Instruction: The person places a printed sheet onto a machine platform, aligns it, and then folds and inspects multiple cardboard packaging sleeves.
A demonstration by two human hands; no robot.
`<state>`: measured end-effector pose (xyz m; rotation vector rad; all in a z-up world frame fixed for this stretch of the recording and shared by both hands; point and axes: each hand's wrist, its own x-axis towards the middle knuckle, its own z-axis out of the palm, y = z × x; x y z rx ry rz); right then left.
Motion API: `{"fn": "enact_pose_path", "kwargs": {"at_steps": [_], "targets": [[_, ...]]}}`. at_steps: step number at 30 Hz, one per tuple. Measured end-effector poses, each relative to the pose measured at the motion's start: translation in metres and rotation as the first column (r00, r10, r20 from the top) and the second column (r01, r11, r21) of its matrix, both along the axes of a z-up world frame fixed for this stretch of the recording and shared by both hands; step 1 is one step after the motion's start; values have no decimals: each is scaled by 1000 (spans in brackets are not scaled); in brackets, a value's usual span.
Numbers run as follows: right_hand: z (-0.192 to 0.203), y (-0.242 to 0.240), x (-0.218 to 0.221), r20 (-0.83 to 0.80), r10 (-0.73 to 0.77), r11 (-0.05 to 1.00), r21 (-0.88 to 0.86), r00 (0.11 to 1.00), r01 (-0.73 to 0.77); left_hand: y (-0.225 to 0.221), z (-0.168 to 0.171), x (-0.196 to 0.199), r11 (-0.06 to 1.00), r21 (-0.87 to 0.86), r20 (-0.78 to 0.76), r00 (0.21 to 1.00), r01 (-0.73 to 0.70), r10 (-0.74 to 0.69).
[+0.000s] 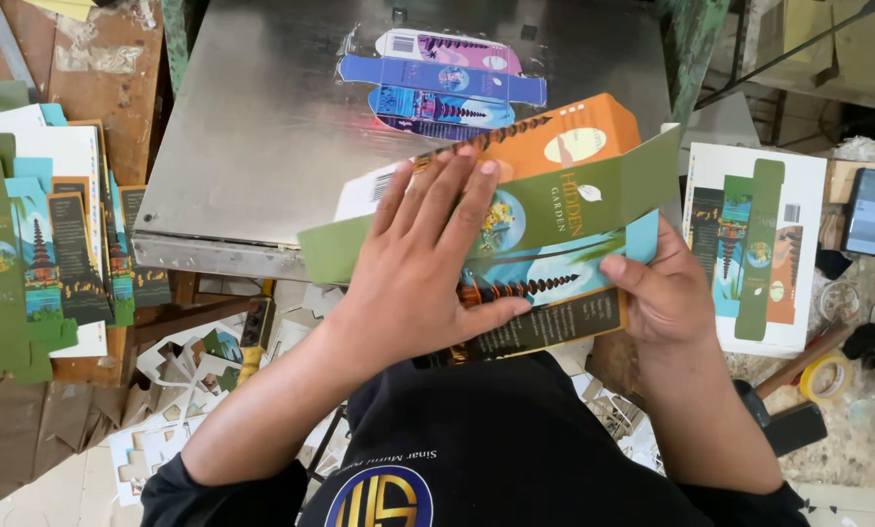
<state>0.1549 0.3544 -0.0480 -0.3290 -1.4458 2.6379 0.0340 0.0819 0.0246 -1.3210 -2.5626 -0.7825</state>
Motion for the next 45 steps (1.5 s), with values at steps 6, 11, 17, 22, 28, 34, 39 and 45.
{"fn": "enact_pose_path", "kwargs": {"at_steps": [6,11,17,22,28,34,39,45], "targets": [[17,-10,1,63,-78,979,196,995,65,0,6,1,997,28,188,979,72,-77],[19,-9,3,-31,-91,938,332,995,96,3,6,2,995,21,225,969,97,-100],[91,-27,-5,-399,-111,282,866,910,413,2,4,0,991,-82,88,992,103,-96],[126,-28,-17,-48,398,-422,877,916,229,9,7,-3,974,-115,10,981,196,-196],[121,9,-24,9,380,-282,953,925,107,-20,25,-22,920,-318,2,971,228,-239],[119,-10,-38,132,376,-364,931,917,15,-22,24,-15,928,-305,-21,973,214,-231],[123,-61,-57,-23,639,-227,949,769,218,-3,21,-6,945,-221,-173,944,240,-280],[131,-33,-55,49,678,-248,954,733,166,-19,49,-5,931,-232,-91,947,282,-310]]}}
